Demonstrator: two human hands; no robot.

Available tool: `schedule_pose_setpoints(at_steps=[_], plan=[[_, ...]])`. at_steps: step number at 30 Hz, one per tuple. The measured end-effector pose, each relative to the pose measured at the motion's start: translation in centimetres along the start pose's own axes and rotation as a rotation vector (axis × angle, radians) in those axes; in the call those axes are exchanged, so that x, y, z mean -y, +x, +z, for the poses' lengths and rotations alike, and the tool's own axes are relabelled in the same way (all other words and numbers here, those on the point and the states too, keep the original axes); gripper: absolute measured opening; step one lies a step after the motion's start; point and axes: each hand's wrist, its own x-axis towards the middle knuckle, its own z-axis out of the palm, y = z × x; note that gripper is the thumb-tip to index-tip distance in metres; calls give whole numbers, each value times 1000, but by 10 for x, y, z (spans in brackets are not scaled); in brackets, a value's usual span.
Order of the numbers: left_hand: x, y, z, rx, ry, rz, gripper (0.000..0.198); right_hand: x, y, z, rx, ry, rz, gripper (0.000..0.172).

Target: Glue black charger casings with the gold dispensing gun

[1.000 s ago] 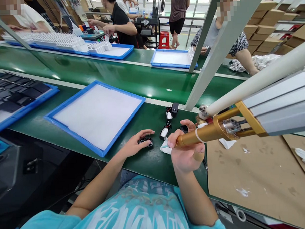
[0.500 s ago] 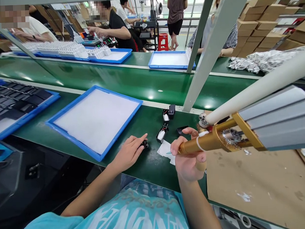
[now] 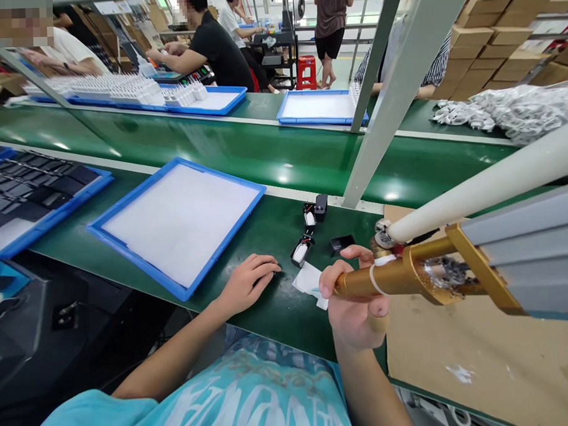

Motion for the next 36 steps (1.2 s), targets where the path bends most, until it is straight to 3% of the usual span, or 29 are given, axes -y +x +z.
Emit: schedule_pose_setpoints(at_steps=[8, 10, 12, 16, 18, 20, 23, 26, 28, 32, 34, 36], plan=[[3, 1, -6, 269, 344, 26, 34, -2, 1, -2, -28, -12, -11, 33], [6, 1, -10, 275, 362, 7, 30, -2, 1, -2, -44, -22, -9, 33], [16, 1, -22, 173, 344, -72, 33, -1, 2, -3, -68, -34, -7, 34], [64, 1, -73, -145, 433, -418, 52, 0, 3, -5, -118, -58, -3, 37], [95, -1, -99, -133, 493, -495, 57, 1, 3, -6, -143, -69, -4, 36], [122, -3, -118, -33, 508, -529, 60, 3, 3, -5, -161, -82, -3, 35], [139, 0, -127, 33, 574, -548, 66, 3, 2, -4, -164, -98, 2, 33], [124, 21, -114, -153, 608, -376, 71, 2, 1, -5, -167, -109, 1, 32], [102, 45, -92, -224, 439, -209, 72, 1, -1, -5, -166, -109, -2, 31], [56, 106, -30, 62, 9, -97, 83, 1, -2, -6, -182, -115, 8, 30], [43, 133, -3, 199, -118, -77, 93, 0, -2, -6, -200, -121, 13, 32], [37, 153, 15, 251, -216, -84, 99, 0, -1, -7, -218, -122, 16, 33]])
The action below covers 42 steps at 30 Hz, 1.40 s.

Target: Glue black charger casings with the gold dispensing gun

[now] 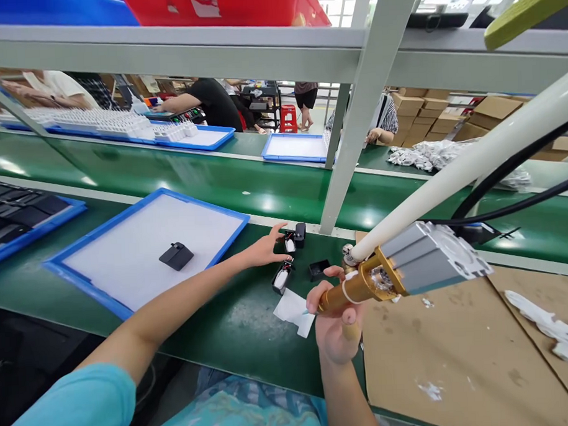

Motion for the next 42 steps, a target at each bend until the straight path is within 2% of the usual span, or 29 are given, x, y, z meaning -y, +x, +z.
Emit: schedule_pose_setpoints(at_steps=[3, 5, 7, 11, 14, 17, 21, 28, 32, 35, 39, 42], plan=[[-2, 10, 2, -34, -41, -17, 96, 0, 2, -1, -15, -7, 7, 32], [-3, -2, -7, -47, -32, -10, 94, 0, 2, -1, -8, -12, 4, 30], [-4, -28, -20, -38, -36, -9, 94, 2, 1, 0, -3, -22, 0, 29], [-3, -99, -42, 24, -67, -89, 87, 7, -2, 5, -42, -32, 14, 33], [1, -143, -40, 128, -138, -138, 83, 9, -3, 10, -90, -49, 18, 35], [4, -166, -25, 149, -189, -122, 81, 8, 0, 13, -131, -104, 4, 47], [1, -174, -6, 56, -142, -133, 79, 7, 4, 18, -129, -140, 28, 57], [-8, -183, 11, -162, -138, -113, 56, 2, 2, 34, -68, -17, 69, 57], [-3, -187, 32, -317, -142, -192, 37, -6, -4, 55, -16, 41, 59, 56], [-2, -188, 46, -362, -59, -261, 33, -10, -9, 70, 20, 89, 51, 52], [-15, -182, 52, -407, 89, -212, 33, -11, -12, 81, 22, 91, 49, 50], [-28, -177, 49, -452, 75, -139, 34, -11, -11, 81, 20, 68, 43, 51]])
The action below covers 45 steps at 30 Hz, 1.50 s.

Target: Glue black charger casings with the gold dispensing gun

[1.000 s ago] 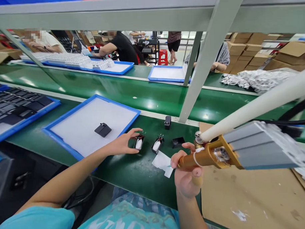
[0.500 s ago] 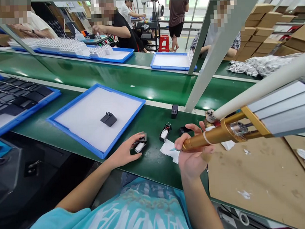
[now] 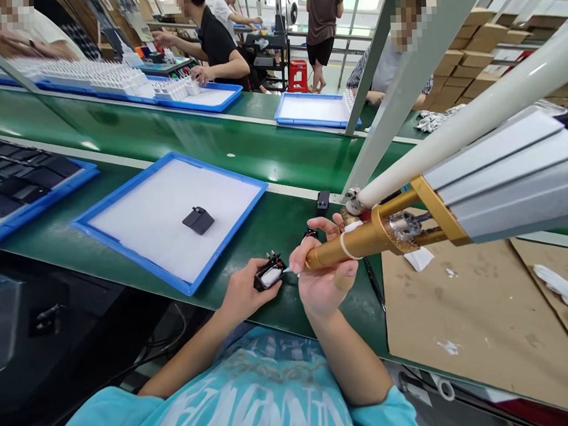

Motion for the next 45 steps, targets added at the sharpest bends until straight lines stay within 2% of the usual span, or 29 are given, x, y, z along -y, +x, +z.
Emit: schedule_pose_setpoints(at_steps=[5, 9, 16, 25, 31, 37, 40, 42, 45], plan=[[-13, 3, -5, -1, -94, 39, 35, 1, 2, -9, 8, -17, -11, 53], [-17, 3, -6, 10, -125, 33, 35, 2, 2, -13, 32, 1, -7, 44], [-18, 5, -5, 41, -146, 5, 35, 3, 3, -12, 7, -17, -8, 50], [-14, 9, 7, 67, -160, -48, 33, 1, -1, -4, 11, 26, -12, 43], [-24, 13, 10, 56, -222, 28, 36, 0, -5, 4, 43, 49, -6, 45], [-24, 16, 12, -47, -238, 163, 38, 2, -6, 2, 98, 78, 16, 36], [-25, 15, 11, -67, -226, 195, 39, 2, -5, 1, 99, 87, 12, 40], [-23, 15, 8, -27, -204, 176, 38, 1, -4, 1, 102, 101, 4, 45], [-14, 17, 3, 107, -133, 104, 38, 1, -3, -2, 88, 107, -5, 47]])
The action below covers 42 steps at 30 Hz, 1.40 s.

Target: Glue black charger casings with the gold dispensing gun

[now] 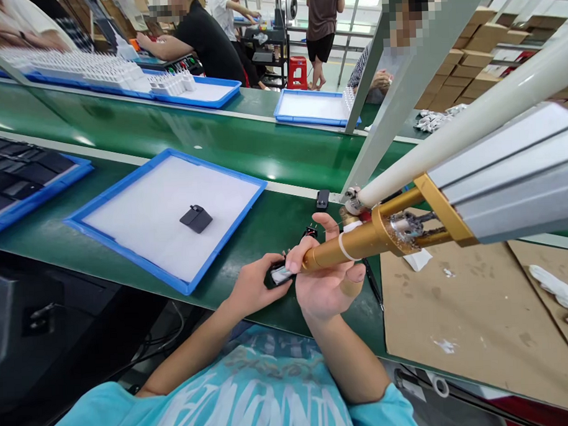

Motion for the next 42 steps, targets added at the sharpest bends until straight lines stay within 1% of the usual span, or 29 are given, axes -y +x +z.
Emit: schedule_pose_setpoints(at_steps=[3, 5, 7, 9, 11, 12, 14, 16, 19, 23, 26, 27, 28, 30, 32, 34, 37, 42], plan=[[15, 0, -12, 119, 54, -87, 38, 2, 1, -6, -40, -16, -9, 44], [23, 0, -21, 170, 27, -124, 37, 4, 2, -11, -60, -36, -12, 41], [29, 2, -28, 226, -60, -151, 42, 6, 3, -16, -74, -59, -20, 40], [32, 7, -32, 304, -179, -176, 54, 8, 3, -20, -86, -79, -28, 39], [36, 13, -31, 366, -315, -197, 61, 9, 2, -23, -86, -90, -31, 39], [38, 17, -30, 380, -379, -202, 60, 10, 2, -25, -81, -92, -31, 39], [41, 23, -26, 371, -469, -196, 53, 11, 1, -28, -70, -94, -31, 39], [41, 27, -23, 338, -496, -170, 47, 12, 1, -31, -61, -96, -29, 38], [38, 28, -21, 285, -461, -121, 43, 13, 1, -35, -43, -87, -23, 38], [35, 26, -16, 265, -426, -89, 32, 15, 2, -39, -36, -79, -10, 37], [34, 24, -12, 154, -297, -45, 24, 15, 3, -40, -36, -79, -4, 36], [33, 23, -13, 131, -232, -22, 23, 16, 3, -40, -35, -77, -4, 36], [32, 23, -15, 136, -163, 8, 24, 16, 4, -41, -34, -73, -5, 35], [27, 21, -23, 200, -12, 86, 30, 16, 4, -41, -35, -66, -2, 35], [20, 19, -31, 266, 128, 157, 40, 16, 3, -41, -39, -63, 2, 35], [14, 15, -37, 284, 227, 190, 48, 16, 3, -42, -43, -66, 7, 35], [11, 9, -35, 242, 284, 193, 46, 16, 3, -44, -48, -73, 11, 36], [13, 4, -16, 93, 204, 146, 33, 17, 4, -45, -52, -76, 16, 36]])
